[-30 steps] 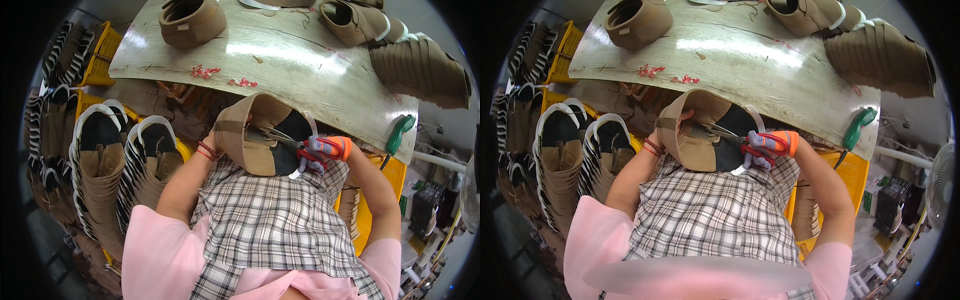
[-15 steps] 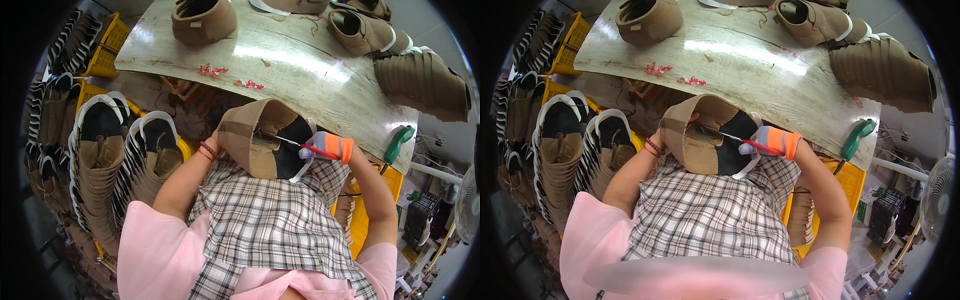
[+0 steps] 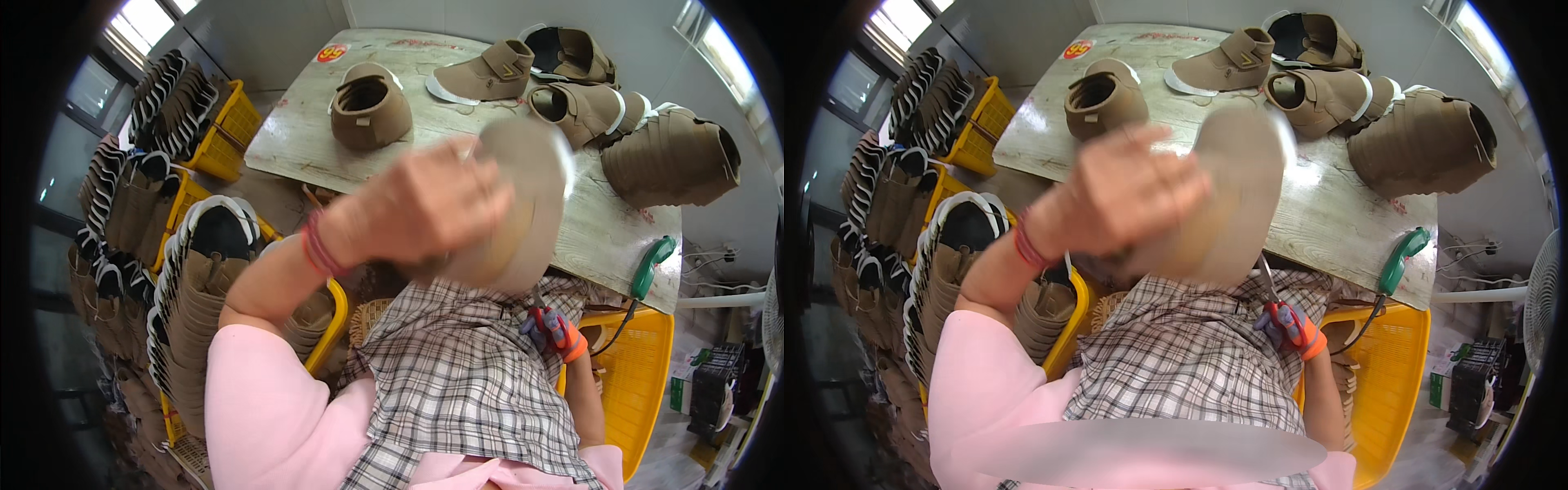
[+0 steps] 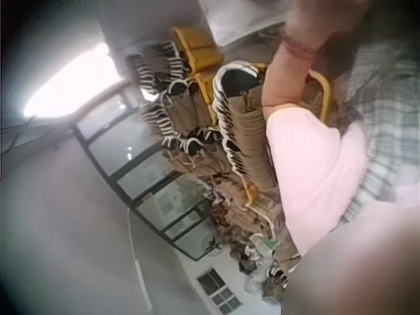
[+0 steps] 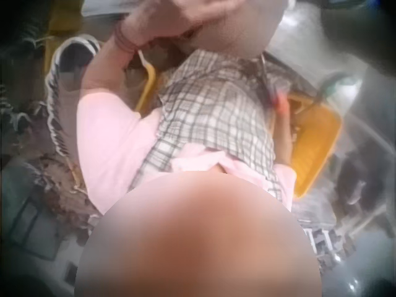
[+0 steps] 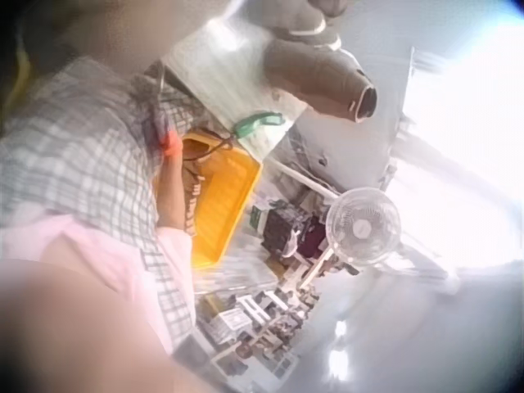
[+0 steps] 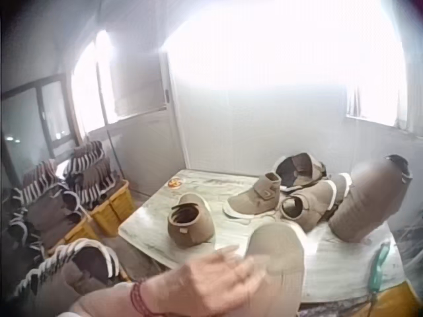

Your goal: The person repeatedly picks up unfinished shoe uppers from a table and uses shears to trim excess material from the interior edges. Trimmed pieces are discarded onto the table, and the shoes are set aside after each cut.

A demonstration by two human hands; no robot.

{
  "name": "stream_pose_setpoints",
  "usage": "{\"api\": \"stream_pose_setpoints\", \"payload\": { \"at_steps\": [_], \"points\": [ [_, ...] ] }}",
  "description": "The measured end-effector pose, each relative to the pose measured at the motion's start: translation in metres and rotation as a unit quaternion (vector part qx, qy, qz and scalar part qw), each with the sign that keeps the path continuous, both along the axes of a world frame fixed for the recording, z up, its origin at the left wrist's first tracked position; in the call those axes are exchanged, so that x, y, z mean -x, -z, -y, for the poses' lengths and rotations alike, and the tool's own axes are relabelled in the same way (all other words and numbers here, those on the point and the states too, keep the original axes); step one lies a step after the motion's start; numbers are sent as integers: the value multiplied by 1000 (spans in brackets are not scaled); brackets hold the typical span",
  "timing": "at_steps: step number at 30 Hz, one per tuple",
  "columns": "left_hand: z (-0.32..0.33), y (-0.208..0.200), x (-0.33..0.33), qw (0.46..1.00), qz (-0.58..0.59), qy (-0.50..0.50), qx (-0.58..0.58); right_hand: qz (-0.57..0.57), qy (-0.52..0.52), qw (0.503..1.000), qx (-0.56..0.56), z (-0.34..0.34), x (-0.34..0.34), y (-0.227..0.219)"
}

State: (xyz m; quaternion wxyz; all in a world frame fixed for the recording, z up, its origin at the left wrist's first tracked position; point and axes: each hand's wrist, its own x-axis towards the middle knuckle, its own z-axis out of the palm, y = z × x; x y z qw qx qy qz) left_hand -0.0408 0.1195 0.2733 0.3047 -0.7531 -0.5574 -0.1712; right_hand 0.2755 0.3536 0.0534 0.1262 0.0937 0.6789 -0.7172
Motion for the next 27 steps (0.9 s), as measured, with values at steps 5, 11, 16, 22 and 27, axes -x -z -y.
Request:
{"api": "stream_pose_setpoints", "payload": {
  "at_steps": [5,11,16,22,27],
  "points": [
    [-3,-60,102,972,-177,-152,-9,-28,67,996,47,7,-3,13],
    [-5,-31,199,919,-160,-322,164,-33,123,990,55,17,-2,7],
    [-4,47,243,920,131,-325,178,-22,138,988,72,24,-8,-6],
    [-5,11,266,842,231,-312,374,-29,158,980,118,31,-11,-15],
    [-89,-38,273,865,286,-285,297,-17,174,961,215,34,-17,-10]
  ]
}}
